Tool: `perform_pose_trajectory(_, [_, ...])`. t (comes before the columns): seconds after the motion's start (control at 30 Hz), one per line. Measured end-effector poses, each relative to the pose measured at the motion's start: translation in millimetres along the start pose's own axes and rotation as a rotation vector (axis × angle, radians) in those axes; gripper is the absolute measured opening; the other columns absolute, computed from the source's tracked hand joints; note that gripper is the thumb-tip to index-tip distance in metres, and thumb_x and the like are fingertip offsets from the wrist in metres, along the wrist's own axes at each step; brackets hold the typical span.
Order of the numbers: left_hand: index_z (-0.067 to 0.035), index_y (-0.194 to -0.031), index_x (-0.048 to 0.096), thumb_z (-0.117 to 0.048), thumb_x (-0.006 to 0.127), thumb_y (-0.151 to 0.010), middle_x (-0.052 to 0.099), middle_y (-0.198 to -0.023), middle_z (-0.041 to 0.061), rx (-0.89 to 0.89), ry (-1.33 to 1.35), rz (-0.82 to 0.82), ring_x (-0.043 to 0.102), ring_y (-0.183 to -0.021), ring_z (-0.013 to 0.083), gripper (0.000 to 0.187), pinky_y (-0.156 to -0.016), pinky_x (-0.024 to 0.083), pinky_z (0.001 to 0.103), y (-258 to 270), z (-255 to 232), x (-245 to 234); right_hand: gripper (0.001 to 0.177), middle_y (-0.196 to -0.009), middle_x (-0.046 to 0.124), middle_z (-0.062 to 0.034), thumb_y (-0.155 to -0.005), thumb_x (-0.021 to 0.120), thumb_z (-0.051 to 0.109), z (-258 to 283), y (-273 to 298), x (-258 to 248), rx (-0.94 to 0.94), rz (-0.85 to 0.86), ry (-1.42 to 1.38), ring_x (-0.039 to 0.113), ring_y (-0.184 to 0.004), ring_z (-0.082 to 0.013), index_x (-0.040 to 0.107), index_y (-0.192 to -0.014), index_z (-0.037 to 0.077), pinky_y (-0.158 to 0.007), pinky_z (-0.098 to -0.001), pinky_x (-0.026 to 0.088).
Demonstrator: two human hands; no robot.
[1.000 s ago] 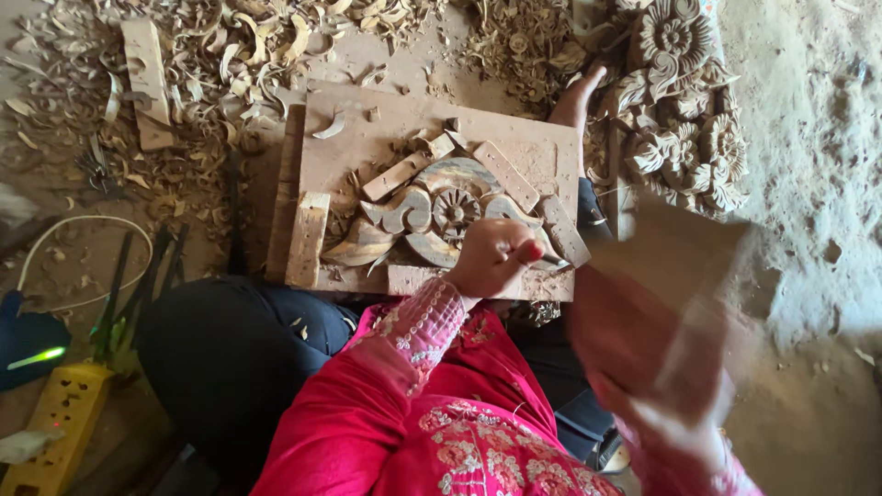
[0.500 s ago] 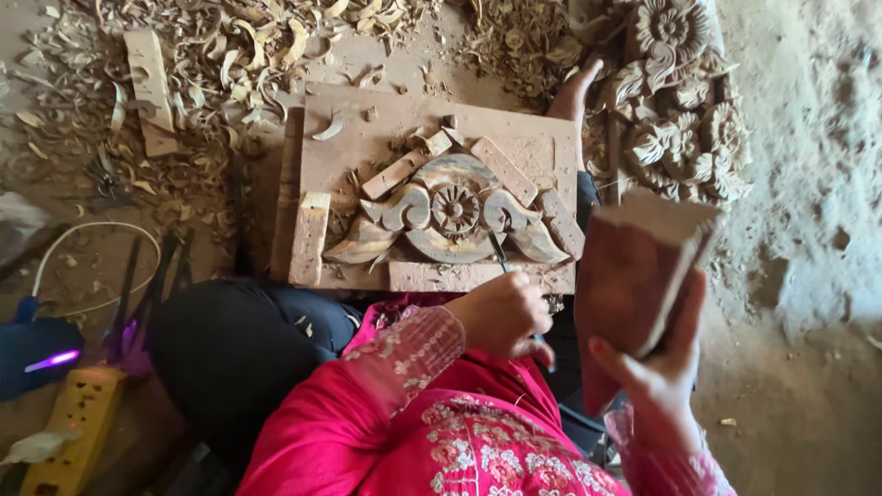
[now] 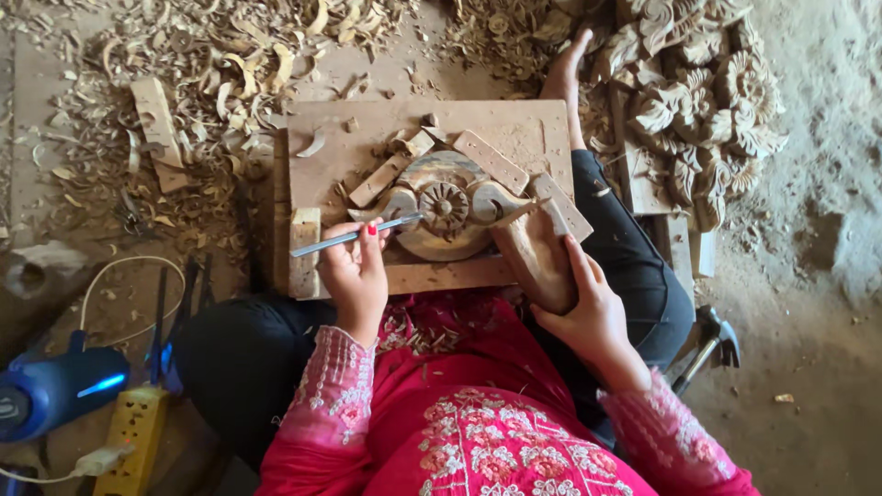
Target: The person is carving a decorative floral pattern into a piece of wood using a chisel and a wooden mallet. They repeatedly strike the chisel to shape the wood, creating intricate details and removing wood shavings.
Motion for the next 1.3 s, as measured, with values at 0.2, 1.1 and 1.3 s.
perform_pose_trajectory(0.2, [0.003,-0.114,0.055,-0.004,0.062,-0.107,0.073,-0.107,0.017,0.197,-0.259,0.086,0.076,-0.097,0.0227,0.013,-0.084,0.064,0.034,6.2,-31.5,21.8,0.113,-0.145,0.054,-0.0211,-0.057,0.09,0.03,2.2,-1.3,-2.6,-0.03,-0.003,-0.011,0.066,-0.112,-0.0393,0.036,-0.155,0.014,-0.087,-0.0437,0.057])
perform_pose_trajectory(1.1, [0.001,-0.094,0.068,-0.007,0.068,-0.088,0.069,-0.094,0.018,0.418,-0.827,0.172,0.069,-0.087,0.04,0.01,-0.081,0.055,0.051,-4.4,-47.2,65.4,0.079,-0.141,0.052,-0.0112,-0.081,0.078,0.031,246.5,-68.2,-126.9,-1.154,-0.296,0.303,0.061,-0.117,-0.0367,0.037,-0.147,0.017,-0.089,-0.0459,0.057])
perform_pose_trajectory(1.3, [0.003,-0.106,0.069,-0.005,0.066,-0.084,0.069,-0.099,0.023,0.537,-0.673,0.158,0.067,-0.093,0.0432,0.024,-0.085,0.052,0.052,7.2,-44.7,58.7,0.079,-0.146,0.052,-0.0073,-0.085,0.087,0.028,255.2,-56.7,-91.5,-1.39,-0.336,0.488,0.062,-0.108,-0.0342,0.04,-0.148,0.03,-0.085,-0.0442,0.059])
Point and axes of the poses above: each hand's wrist, its own y-axis away from the middle knuckle, its own x-axis out of the palm, z = x × y, the point moved 10 cm from there along -y, towards the middle knuckle
